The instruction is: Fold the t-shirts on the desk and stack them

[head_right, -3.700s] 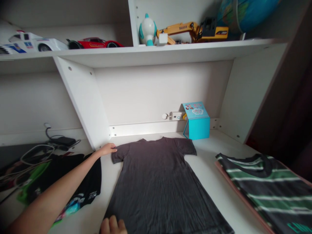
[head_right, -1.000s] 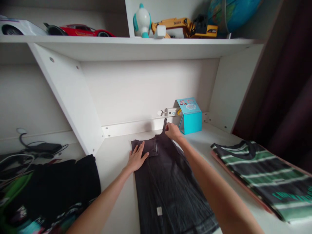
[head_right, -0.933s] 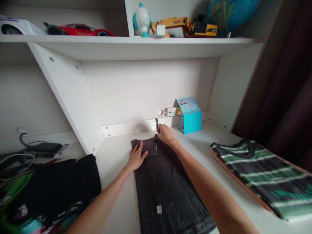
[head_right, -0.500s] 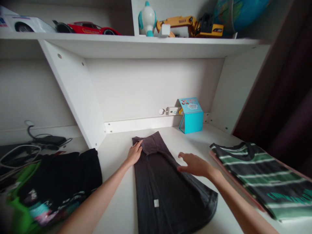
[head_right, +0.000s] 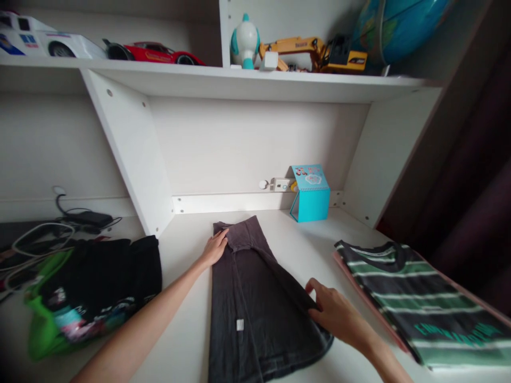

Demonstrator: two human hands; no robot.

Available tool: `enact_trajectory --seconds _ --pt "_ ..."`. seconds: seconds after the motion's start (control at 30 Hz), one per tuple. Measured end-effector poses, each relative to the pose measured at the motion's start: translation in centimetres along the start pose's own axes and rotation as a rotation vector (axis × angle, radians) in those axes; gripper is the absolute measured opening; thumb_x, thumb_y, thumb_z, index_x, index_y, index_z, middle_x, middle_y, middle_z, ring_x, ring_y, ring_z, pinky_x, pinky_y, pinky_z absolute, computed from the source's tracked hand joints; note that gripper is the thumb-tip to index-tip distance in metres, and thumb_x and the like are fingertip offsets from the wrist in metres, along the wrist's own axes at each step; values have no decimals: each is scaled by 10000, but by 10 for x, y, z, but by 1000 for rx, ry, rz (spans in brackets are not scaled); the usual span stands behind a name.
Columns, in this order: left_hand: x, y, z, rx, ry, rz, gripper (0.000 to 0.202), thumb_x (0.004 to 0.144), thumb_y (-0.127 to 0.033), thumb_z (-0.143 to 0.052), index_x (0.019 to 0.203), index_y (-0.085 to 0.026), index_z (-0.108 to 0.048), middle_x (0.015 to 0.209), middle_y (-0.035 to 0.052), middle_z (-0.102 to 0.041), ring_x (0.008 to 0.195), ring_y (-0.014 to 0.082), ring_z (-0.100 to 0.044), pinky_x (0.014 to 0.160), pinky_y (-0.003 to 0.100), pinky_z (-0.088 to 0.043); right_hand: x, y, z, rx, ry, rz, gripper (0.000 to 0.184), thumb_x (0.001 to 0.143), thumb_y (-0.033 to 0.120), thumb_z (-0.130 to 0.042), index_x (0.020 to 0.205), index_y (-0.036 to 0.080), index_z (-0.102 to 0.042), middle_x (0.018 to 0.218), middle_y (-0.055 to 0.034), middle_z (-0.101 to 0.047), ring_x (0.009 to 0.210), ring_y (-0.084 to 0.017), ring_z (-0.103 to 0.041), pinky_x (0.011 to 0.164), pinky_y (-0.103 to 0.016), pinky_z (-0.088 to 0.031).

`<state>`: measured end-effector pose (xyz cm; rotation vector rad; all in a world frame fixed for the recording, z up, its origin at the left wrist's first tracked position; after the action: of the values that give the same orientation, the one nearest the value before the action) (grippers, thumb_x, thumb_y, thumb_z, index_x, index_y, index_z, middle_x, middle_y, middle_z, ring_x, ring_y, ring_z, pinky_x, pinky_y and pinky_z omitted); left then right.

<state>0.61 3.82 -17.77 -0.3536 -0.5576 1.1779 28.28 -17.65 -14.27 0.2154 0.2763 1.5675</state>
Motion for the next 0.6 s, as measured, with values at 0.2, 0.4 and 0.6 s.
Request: enact_trajectory --seconds 0.2,0.4,0.6 --pt "1 1 0 -3 -20 -10 428 896 -268 -316 1307 -176 -397 1335 94 -424 1268 208 -317 1052 397 -186 -40 69 18 0 58 208 143 708 170 -485 778 251 -580 682 20 -635 615 -156 -599 578 -246 -388" --pt "2 5 -2 -27 -45 -17 424 887 -317 -355 1284 -184 -426 1340 67 -423 1273 184 -307 1062 329 -185 -30 84 22 218 8 381 244 862 278 -392 989 266 -600 990 -14 -648 835 -129 -626 718 -204 -478" --pt "5 4 -5 208 18 -19 478 896 -322 -313 1317 -101 -364 1384 114 -341 1293 197 -266 1061 327 -190 6 48 -42 -21 -38 363 593 869 466 -358 1352 125 -315 1403 -104 -272 1288 -253 -223 1026 -424 -296"
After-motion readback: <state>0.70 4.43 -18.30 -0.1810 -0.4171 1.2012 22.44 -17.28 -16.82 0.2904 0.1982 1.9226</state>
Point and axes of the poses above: each hand's wrist, its own x-axis towards the middle knuckle, its own z-axis out of the back of the hand, y = z × x, the point moved 3 cm from there along x, towards the middle knuckle
